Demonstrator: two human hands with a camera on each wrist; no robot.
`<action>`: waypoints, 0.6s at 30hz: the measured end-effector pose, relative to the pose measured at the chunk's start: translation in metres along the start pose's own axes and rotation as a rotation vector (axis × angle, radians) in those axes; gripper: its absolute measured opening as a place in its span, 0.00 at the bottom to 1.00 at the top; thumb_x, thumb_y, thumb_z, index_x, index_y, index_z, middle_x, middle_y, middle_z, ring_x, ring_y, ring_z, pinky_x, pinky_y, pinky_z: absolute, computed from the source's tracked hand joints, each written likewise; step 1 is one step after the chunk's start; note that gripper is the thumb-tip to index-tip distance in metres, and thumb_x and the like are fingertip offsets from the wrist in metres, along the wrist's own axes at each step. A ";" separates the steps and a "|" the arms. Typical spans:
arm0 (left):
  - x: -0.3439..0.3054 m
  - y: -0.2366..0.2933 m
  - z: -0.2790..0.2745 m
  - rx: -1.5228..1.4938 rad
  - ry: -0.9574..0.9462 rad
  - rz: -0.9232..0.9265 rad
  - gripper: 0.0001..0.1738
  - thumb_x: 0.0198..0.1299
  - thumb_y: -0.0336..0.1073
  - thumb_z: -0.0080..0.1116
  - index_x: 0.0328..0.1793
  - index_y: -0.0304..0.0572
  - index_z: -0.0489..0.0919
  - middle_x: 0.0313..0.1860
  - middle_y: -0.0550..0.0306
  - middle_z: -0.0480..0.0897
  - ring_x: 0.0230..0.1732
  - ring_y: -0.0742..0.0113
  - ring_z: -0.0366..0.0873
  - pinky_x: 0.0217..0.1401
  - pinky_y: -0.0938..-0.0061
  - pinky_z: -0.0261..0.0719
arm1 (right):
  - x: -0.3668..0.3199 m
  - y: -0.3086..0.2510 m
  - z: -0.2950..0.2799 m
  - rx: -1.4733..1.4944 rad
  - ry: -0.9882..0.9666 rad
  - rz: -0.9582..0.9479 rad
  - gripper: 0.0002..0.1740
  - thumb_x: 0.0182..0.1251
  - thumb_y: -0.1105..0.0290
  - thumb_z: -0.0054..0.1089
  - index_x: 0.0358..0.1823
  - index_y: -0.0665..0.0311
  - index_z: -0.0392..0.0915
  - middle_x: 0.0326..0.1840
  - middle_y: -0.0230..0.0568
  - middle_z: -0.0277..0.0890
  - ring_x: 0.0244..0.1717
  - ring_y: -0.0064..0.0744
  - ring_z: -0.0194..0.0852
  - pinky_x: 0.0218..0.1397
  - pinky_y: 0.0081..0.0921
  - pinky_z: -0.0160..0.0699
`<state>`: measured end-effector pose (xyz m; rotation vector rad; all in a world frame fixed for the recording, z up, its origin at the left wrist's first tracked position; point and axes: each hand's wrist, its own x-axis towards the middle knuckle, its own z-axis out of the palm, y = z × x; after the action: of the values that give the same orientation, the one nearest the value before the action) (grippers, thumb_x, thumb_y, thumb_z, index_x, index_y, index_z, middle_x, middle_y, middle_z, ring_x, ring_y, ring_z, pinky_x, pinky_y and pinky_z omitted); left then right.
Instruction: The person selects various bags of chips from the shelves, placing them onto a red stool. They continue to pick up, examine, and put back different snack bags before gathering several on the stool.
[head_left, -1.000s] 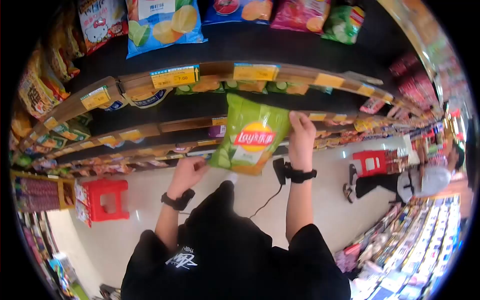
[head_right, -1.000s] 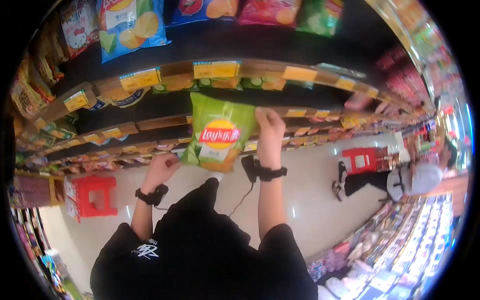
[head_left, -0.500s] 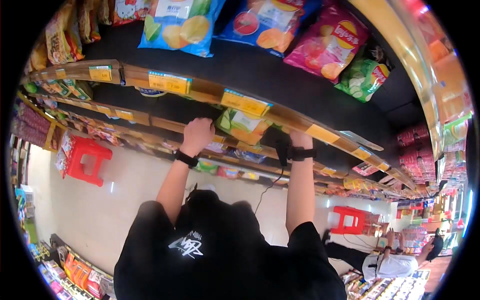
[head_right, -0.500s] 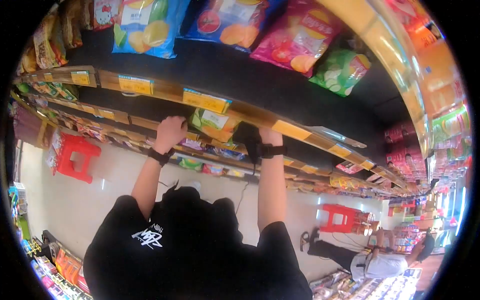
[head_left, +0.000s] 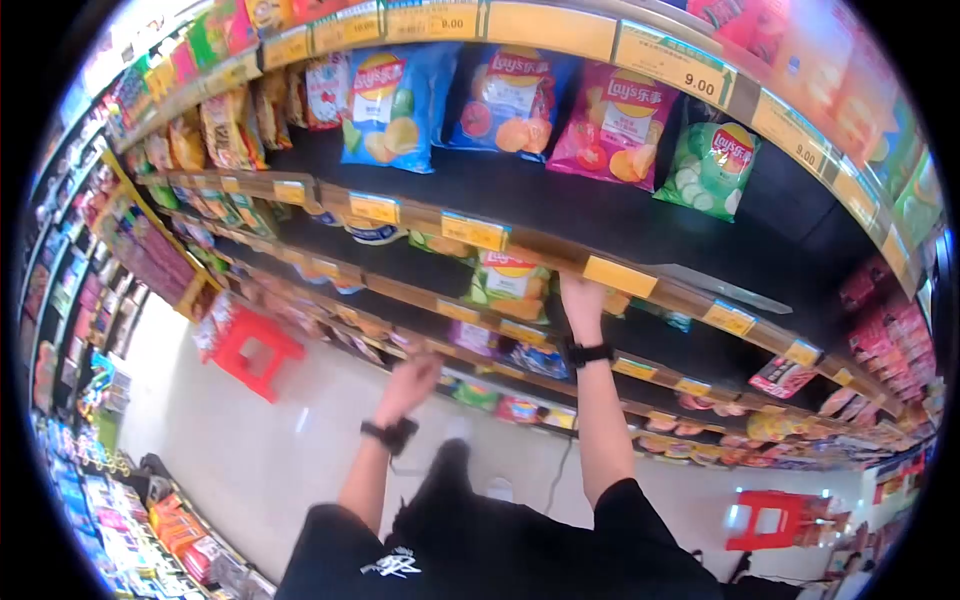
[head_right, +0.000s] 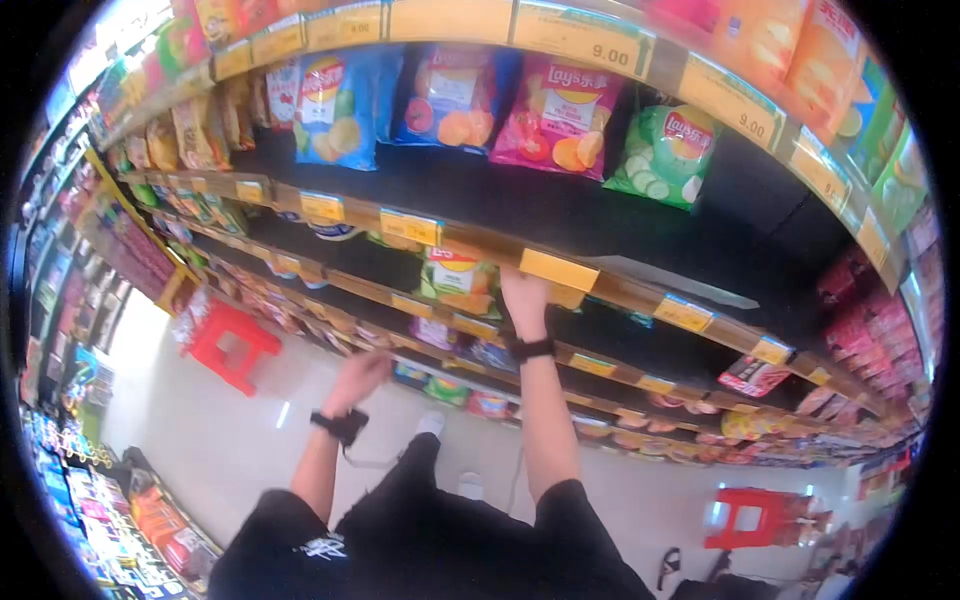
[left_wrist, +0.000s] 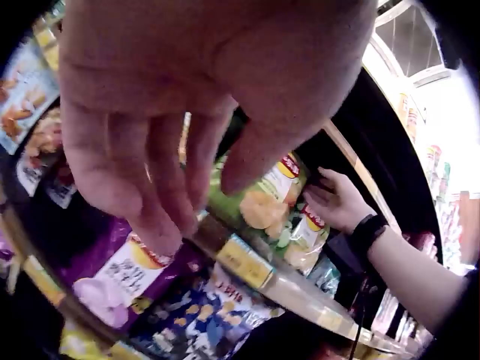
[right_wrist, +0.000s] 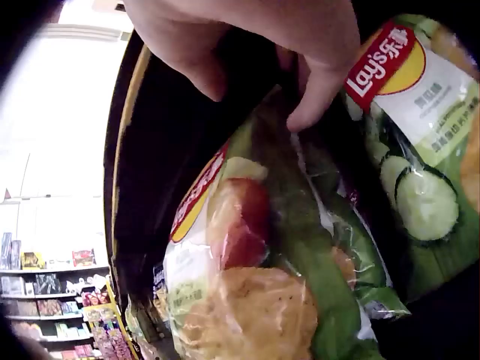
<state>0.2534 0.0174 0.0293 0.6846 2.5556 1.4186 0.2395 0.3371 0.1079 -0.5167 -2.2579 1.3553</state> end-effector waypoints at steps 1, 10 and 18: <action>-0.027 -0.002 -0.011 -0.069 -0.132 -0.170 0.12 0.59 0.34 0.55 0.46 0.34 0.80 0.35 0.47 0.83 0.35 0.63 0.81 0.39 0.71 0.77 | -0.008 0.008 0.004 0.088 0.069 -0.126 0.23 0.64 0.69 0.57 0.58 0.71 0.66 0.62 0.46 0.66 0.54 0.37 0.71 0.58 0.32 0.70; -0.226 -0.069 -0.073 -0.270 0.350 -0.833 0.16 0.61 0.41 0.53 0.47 0.37 0.80 0.33 0.55 0.83 0.31 0.70 0.80 0.31 0.77 0.75 | -0.149 0.000 0.133 0.534 0.005 -0.119 0.05 0.57 0.79 0.57 0.34 0.64 0.73 0.32 0.33 0.72 0.36 0.22 0.71 0.42 0.21 0.72; -0.343 -0.186 -0.051 -0.615 0.626 -1.119 0.18 0.60 0.45 0.51 0.49 0.42 0.77 0.38 0.54 0.83 0.36 0.65 0.82 0.37 0.71 0.77 | -0.262 -0.089 0.247 0.334 -0.966 -0.357 0.07 0.61 0.71 0.59 0.39 0.63 0.79 0.34 0.39 0.81 0.35 0.28 0.80 0.38 0.24 0.78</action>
<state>0.4811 -0.2614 -0.1306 -1.2273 1.8968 1.8357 0.3113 -0.0200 0.0359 0.7906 -2.4993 1.9701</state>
